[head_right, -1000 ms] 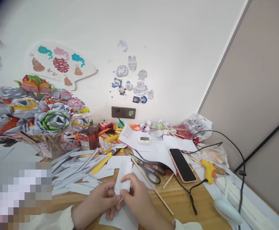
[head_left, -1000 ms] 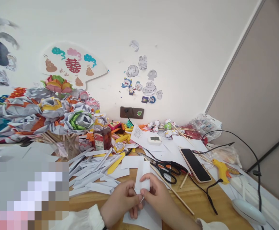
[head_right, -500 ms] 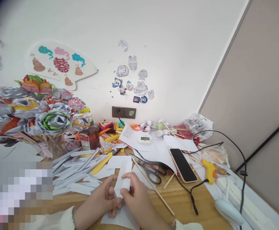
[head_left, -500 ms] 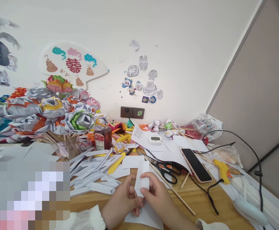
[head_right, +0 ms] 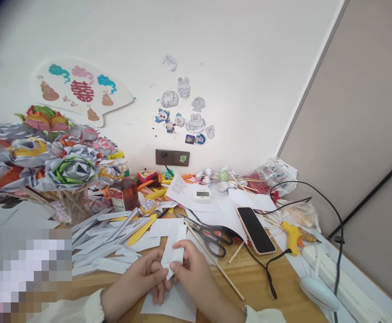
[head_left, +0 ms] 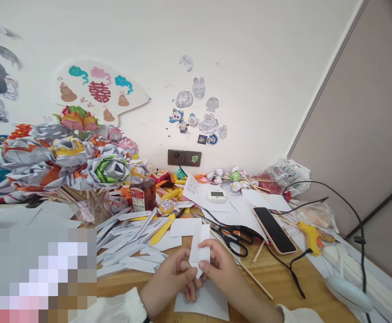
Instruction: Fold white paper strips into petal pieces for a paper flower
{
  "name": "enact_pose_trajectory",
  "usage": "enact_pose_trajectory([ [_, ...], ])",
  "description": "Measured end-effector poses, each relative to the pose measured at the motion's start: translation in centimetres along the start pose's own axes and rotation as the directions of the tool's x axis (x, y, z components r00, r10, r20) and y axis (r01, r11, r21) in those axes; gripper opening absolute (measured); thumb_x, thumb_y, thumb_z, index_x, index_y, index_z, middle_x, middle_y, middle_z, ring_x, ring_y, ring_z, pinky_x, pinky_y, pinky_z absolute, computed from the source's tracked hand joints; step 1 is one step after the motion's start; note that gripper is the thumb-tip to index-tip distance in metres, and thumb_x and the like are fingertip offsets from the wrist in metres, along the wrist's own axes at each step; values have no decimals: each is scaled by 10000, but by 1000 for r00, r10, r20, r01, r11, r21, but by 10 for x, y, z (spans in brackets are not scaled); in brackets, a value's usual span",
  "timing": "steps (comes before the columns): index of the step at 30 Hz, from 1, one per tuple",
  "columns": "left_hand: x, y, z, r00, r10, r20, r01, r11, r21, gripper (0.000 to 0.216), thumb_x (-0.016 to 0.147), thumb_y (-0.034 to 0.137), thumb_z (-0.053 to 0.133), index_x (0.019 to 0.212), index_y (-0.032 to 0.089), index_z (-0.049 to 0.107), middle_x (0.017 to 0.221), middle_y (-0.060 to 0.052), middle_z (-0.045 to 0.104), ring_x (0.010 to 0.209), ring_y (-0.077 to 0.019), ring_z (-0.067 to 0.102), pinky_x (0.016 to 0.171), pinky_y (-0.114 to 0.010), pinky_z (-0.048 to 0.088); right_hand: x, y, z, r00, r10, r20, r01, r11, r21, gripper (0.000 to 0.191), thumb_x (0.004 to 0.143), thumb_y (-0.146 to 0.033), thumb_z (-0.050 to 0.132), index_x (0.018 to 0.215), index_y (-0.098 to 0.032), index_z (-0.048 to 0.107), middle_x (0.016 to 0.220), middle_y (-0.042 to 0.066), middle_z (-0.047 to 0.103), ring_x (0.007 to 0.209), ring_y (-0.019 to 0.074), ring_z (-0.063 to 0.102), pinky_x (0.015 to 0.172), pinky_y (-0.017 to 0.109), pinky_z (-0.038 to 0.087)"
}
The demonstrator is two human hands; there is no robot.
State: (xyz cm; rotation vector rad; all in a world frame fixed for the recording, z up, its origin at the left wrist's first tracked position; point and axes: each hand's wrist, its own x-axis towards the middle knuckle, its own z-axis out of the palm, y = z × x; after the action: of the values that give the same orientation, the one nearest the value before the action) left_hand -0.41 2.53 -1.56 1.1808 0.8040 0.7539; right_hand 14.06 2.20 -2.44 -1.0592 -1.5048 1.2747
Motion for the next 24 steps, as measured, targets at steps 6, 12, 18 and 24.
enact_pose_trajectory([
  [6, -1, -1, 2, 999, -10, -35, 11, 999, 38, 305, 658, 365, 574, 809, 149, 420, 495, 21, 613, 339, -96, 546, 327, -170, 383, 0, 3, 1, 1000, 14, 2, -14, 999, 38, 258, 698, -215, 523, 934, -199, 420, 591, -67, 482, 469, 97, 538, 477, 224, 430],
  [12, -2, 1, 6, 998, 12, -60, -8, 997, 72, 335, 638, 354, 592, 829, 140, 420, 495, 34, 599, 341, -81, 531, 336, -166, 385, 0, 5, 3, 998, 32, -62, -31, 999, 11, 252, 675, -184, 522, 913, -207, 443, 579, -63, 490, 446, 91, 504, 445, 206, 401],
  [18, -5, 3, 5, 999, 3, -53, 2, 997, 80, 329, 631, 290, 613, 845, 141, 412, 471, 30, 601, 312, -76, 508, 315, -160, 365, -3, 0, 8, 994, 22, -111, -26, 999, -32, 247, 652, -157, 523, 886, -202, 461, 529, -77, 464, 429, 82, 468, 421, 184, 364],
  [24, -6, 6, 3, 1000, -2, 24, 3, 999, -37, 365, 639, 357, 603, 847, 143, 393, 496, -19, 640, 336, -105, 554, 325, -165, 385, -5, -3, 10, 994, 12, -112, -16, 999, -33, 218, 656, -181, 528, 865, -201, 471, 523, -78, 468, 436, 83, 456, 426, 184, 357],
])
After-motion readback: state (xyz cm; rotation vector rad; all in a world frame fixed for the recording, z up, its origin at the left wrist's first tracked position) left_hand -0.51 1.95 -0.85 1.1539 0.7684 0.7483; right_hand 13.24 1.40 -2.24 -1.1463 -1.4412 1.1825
